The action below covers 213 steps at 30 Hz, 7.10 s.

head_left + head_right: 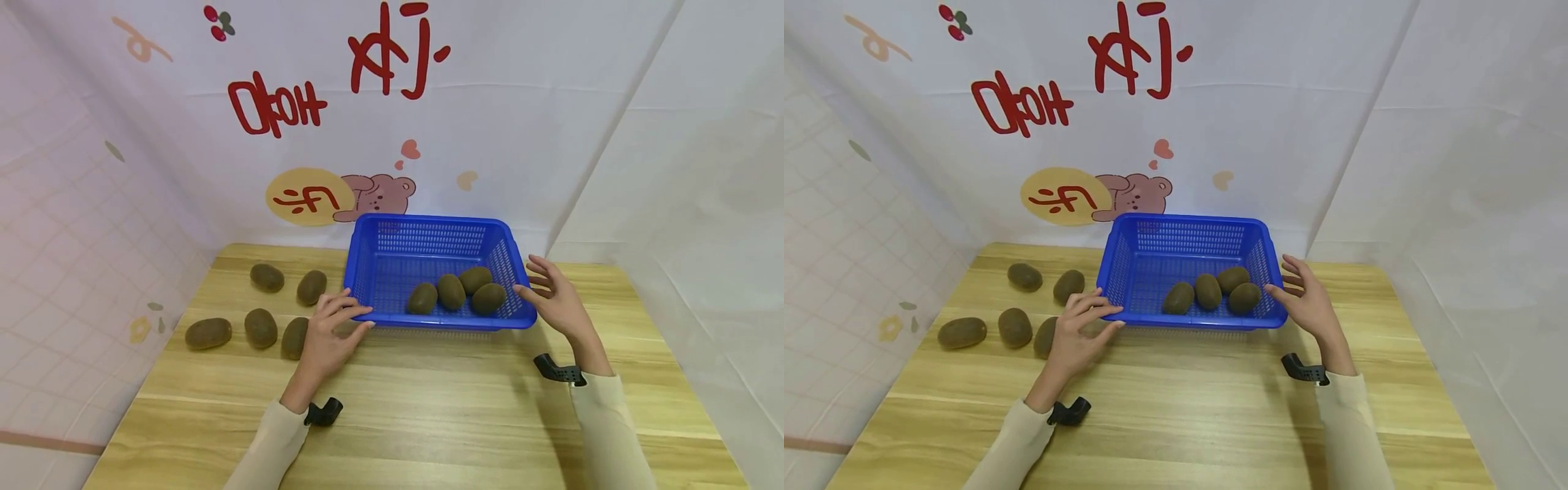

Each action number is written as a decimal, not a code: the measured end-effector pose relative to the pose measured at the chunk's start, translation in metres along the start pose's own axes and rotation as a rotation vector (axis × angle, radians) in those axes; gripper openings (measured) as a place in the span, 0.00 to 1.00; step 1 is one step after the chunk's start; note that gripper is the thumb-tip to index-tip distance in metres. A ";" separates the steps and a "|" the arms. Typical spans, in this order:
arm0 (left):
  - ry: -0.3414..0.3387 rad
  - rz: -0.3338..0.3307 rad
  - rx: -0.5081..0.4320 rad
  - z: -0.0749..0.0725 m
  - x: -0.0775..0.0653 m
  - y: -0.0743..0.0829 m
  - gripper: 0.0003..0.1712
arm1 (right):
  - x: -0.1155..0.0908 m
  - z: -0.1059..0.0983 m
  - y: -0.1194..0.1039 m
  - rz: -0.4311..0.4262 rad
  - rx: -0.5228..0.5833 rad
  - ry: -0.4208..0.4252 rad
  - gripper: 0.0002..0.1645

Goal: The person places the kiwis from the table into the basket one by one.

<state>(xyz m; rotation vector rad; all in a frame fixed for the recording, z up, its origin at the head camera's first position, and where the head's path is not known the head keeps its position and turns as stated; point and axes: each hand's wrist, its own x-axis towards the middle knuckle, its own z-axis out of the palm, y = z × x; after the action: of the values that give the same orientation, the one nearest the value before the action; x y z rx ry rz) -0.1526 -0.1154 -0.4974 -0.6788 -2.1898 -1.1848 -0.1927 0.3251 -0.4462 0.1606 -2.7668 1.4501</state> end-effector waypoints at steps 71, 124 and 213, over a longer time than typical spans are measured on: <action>0.001 -0.060 0.227 -0.083 0.008 -0.021 0.43 | -0.013 -0.001 0.017 0.156 0.362 -0.030 0.38; -0.067 -0.704 0.372 -0.199 -0.072 -0.084 0.38 | -0.012 0.000 0.019 0.168 0.389 -0.040 0.37; -0.169 -0.260 -0.025 -0.040 0.069 0.006 0.32 | -0.009 -0.001 0.015 0.210 0.440 -0.056 0.41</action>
<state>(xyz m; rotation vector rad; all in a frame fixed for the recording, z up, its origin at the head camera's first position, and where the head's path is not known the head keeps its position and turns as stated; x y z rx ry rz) -0.1895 -0.1353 -0.4289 -0.5316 -2.4671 -1.3269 -0.1852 0.3348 -0.4580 -0.0918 -2.5217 2.1214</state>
